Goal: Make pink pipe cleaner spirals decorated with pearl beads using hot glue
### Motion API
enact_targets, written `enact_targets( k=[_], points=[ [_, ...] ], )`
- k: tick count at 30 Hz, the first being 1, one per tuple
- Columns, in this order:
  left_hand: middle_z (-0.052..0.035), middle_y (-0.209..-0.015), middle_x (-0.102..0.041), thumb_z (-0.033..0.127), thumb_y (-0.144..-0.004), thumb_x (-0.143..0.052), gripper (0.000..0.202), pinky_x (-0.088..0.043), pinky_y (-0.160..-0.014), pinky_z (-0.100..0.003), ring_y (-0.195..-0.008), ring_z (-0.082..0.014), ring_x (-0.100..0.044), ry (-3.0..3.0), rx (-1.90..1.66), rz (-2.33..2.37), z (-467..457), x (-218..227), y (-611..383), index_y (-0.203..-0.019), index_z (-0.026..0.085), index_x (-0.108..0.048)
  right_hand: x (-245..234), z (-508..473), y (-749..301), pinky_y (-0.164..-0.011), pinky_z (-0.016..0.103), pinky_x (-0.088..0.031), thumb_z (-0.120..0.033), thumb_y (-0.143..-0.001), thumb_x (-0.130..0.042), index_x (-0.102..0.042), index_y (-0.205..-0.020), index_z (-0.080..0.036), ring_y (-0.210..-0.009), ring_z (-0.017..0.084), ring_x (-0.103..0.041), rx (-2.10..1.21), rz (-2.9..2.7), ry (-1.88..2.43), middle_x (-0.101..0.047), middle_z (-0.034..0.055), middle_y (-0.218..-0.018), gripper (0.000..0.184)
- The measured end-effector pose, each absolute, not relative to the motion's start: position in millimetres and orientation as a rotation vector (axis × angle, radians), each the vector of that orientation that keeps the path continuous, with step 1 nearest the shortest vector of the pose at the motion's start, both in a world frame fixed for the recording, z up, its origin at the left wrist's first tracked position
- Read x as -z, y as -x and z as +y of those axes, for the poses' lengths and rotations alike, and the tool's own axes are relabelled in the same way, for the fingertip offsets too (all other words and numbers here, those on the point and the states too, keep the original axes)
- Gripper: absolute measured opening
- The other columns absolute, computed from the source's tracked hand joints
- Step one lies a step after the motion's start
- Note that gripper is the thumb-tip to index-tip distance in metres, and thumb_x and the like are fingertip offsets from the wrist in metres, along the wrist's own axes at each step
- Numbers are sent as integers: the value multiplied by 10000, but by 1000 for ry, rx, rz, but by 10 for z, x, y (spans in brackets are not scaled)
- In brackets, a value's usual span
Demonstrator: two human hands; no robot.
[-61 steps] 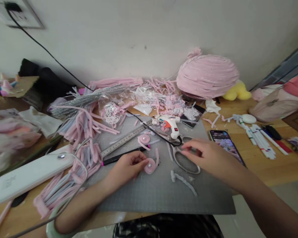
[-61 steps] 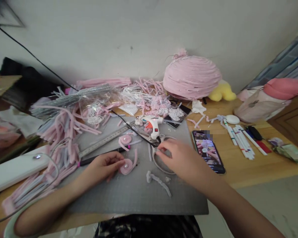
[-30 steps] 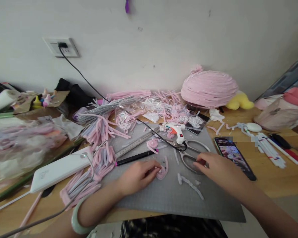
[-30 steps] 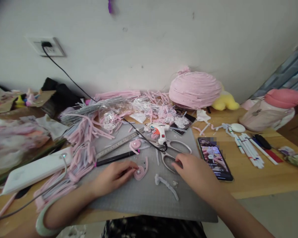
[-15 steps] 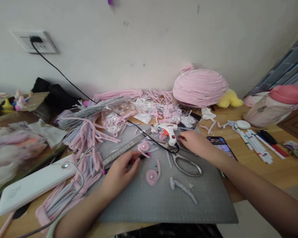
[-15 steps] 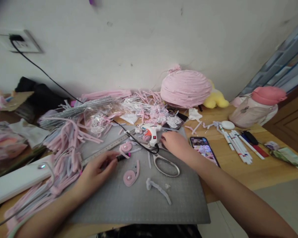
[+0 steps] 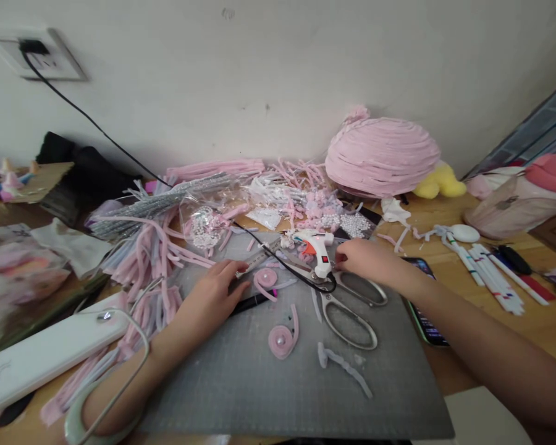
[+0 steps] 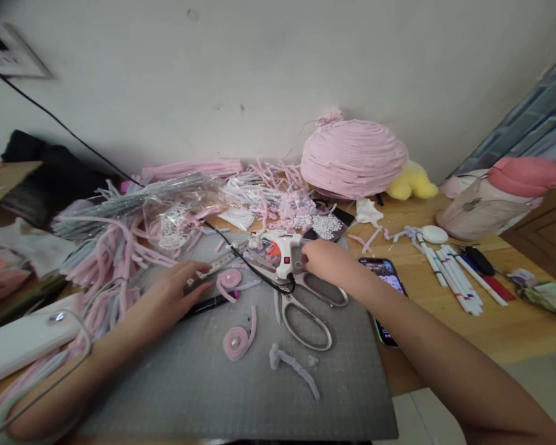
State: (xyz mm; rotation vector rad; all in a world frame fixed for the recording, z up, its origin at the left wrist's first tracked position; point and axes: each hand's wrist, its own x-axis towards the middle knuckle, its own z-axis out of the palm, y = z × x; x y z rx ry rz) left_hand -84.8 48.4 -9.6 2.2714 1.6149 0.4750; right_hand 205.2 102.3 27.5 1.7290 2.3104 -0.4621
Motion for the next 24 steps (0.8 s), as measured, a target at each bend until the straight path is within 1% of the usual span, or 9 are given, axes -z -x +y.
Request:
enact_targets(
  k=[2, 6, 13, 19, 24],
  points=[
    [-85, -948, -619, 336, -834, -458, 270, -454, -794, -364, -872, -231, -585, -2298, -473, 1591, 508, 99, 846, -1012, 157, -556, -262, 1032, -2078, -503, 227, -311, -247, -737, -519, -674, -792, -186, -676, 166, -611, 495, 2297, -1737, -697, 58, -799, 176],
    [-97, -970, -624, 327, -825, -478, 270, -453, -820, -374, -920, -243, -580, -2367, -477, 1544, 572, 86, 828, -1010, 149, -563, -254, 1008, -2141, -504, 235, -302, -253, -739, -508, -671, -752, -186, -665, 170, -601, 470, 2320, -1770, -694, 59, -767, 176],
    [-104, -1016, -630, 287, -816, -493, 249, -437, -855, -389, -959, -251, -571, -2437, -429, 1479, 648, 26, 789, -1005, 144, -572, -314, 942, -2286, -582, 245, -354, -240, -760, -479, -670, -764, -188, -715, 175, -607, 493, 2382, -1871, -697, 50, -789, 198],
    [-112, -1069, -625, 338, -798, -544, 321, -417, -886, -409, -1020, -267, -551, -2419, -347, 1483, 689, 13, 761, -1061, 156, -558, -337, 933, -2226, -582, 259, -361, -326, -774, -512, -680, -786, -195, -721, 198, -613, 469, 2343, -1839, -698, 58, -789, 214],
    [-105, -1080, -633, 344, -839, -478, 297, -410, -885, -429, -1044, -271, -540, -2431, -326, 1439, 708, 23, 740, -1065, 170, -557, -270, 973, -2139, -549, 251, -339, -250, -774, -496, -671, -771, -173, -710, 194, -612, 442, 2316, -1792, -696, 76, -799, 191]
  ],
)
